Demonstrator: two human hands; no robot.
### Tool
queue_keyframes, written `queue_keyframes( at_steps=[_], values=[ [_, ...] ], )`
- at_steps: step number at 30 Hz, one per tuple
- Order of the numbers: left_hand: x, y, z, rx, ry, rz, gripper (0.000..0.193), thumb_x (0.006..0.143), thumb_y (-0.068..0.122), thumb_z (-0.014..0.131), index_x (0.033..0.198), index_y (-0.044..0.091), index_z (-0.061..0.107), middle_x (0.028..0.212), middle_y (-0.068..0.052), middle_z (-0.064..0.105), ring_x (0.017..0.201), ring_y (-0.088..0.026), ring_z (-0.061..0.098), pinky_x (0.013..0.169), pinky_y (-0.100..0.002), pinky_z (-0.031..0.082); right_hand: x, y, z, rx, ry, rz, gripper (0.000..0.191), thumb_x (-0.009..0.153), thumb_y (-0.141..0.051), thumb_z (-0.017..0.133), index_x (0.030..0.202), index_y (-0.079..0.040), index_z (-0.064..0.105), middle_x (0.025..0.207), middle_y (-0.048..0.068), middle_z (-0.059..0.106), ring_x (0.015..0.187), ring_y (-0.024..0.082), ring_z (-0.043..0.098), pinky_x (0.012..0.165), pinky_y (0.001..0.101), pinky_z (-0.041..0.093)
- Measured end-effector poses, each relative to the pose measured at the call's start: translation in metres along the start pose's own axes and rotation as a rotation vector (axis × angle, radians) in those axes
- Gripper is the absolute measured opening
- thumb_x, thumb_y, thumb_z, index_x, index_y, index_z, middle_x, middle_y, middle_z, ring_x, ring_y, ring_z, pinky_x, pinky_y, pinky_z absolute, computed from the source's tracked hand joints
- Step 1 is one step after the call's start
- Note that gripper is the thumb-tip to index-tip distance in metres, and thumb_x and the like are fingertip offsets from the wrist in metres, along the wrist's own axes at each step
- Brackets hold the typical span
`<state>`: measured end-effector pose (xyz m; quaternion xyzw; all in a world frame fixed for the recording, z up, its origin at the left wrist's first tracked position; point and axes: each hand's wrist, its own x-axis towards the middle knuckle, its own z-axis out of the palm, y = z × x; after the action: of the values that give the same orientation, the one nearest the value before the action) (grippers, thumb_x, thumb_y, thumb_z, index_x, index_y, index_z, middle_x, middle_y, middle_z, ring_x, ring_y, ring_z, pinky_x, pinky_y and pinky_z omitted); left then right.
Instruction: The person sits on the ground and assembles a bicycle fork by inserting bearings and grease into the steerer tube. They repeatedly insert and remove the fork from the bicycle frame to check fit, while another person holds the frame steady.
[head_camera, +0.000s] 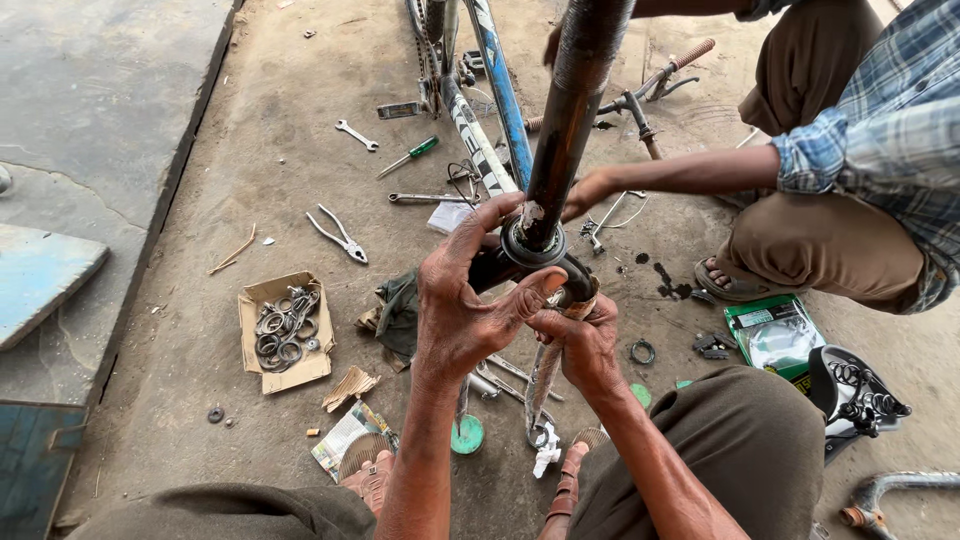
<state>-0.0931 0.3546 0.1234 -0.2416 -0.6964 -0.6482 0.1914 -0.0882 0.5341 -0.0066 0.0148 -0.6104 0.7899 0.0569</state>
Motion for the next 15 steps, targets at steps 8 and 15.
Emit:
queue_keyframes(
  at_steps=[8, 15],
  values=[
    [-0.002, 0.016, 0.002, 0.011, 0.019, 0.048, 0.058, 0.086, 0.023, 0.092, 0.135, 0.008, 0.064, 0.114, -0.008, 0.077, 0.105, -0.015, 0.079, 0.093, -0.030, 0.069, -0.001, 0.013, -0.007, 0.055, -0.060, -0.099, 0.008, 0.080, 0.001, 0.073, 0.087, -0.002, 0.072, 0.077, 0.003, 0.070, 0.064, 0.010, 0.064, 0.057, 0.0262, 0.053],
    [-0.002, 0.025, 0.006, 0.051, 0.041, 0.048, 0.054, 0.082, 0.017, 0.090, 0.129, 0.008, 0.066, 0.110, -0.005, 0.074, 0.099, -0.012, 0.077, 0.087, -0.027, 0.068, -0.009, 0.007, -0.006, 0.192, -0.119, -0.160, 0.009, 0.093, -0.007, 0.076, 0.094, -0.001, 0.069, 0.087, 0.003, 0.070, 0.077, 0.009, 0.063, 0.068, 0.0253, 0.053]
  ],
)
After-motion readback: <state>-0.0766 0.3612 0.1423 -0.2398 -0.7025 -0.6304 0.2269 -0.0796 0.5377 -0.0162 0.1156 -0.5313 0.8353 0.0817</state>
